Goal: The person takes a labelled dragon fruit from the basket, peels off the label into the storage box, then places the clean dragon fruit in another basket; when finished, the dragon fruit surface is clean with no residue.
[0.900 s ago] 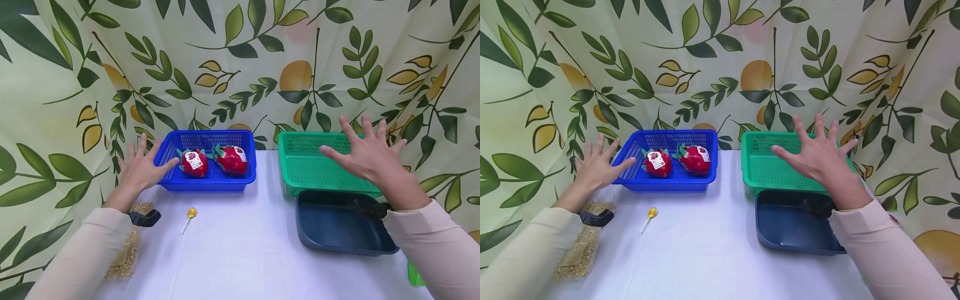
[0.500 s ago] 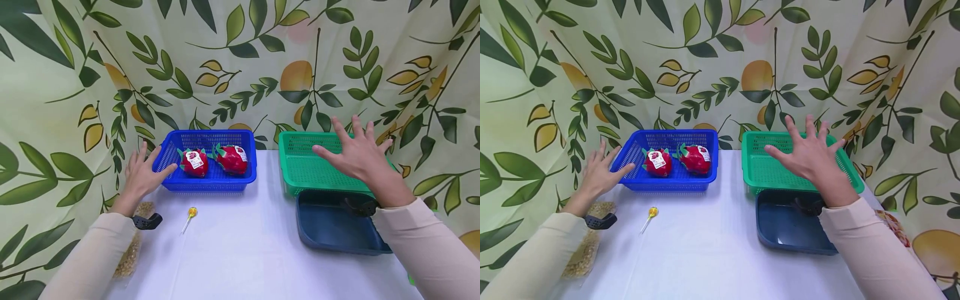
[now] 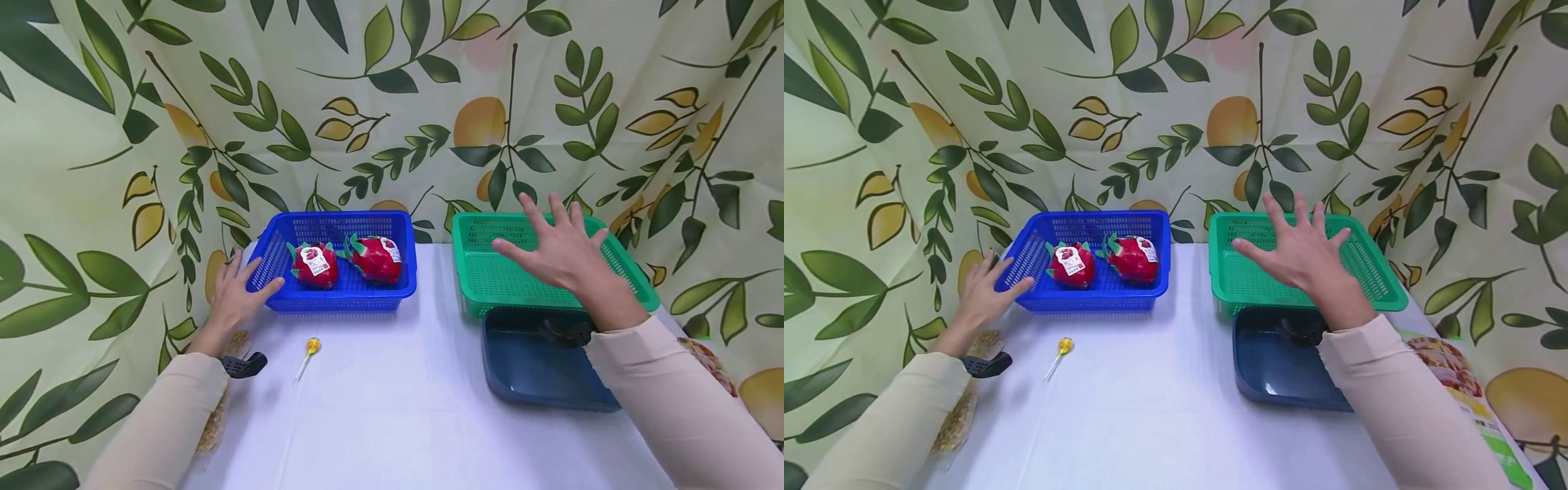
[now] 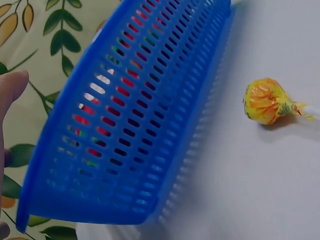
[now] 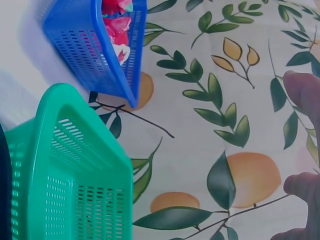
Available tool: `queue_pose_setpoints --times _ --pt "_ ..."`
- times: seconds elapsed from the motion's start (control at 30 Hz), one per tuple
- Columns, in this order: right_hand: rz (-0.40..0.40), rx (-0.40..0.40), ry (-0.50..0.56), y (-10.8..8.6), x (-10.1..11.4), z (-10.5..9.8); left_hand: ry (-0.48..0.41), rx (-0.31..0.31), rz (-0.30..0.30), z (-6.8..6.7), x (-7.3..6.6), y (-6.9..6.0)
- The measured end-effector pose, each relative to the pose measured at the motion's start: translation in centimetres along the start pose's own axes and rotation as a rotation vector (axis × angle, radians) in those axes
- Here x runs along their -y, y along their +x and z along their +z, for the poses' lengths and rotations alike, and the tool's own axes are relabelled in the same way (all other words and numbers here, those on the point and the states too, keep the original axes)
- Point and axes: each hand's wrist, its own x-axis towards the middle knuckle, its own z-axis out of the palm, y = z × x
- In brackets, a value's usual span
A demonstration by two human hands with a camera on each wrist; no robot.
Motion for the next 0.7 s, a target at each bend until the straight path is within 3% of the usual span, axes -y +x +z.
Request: queue_pose_setpoints --times 0.33,0.7 --pt "-0.043 0.006 0.054 1.6 1.2 1.0 -0.038 0.046 -0.090 1.4 1.5 -0.1" --pt "-0.080 0.040 0.198 4.4 3.5 2.6 -0.072 0.068 -0.122 2.1 1.3 0.1"
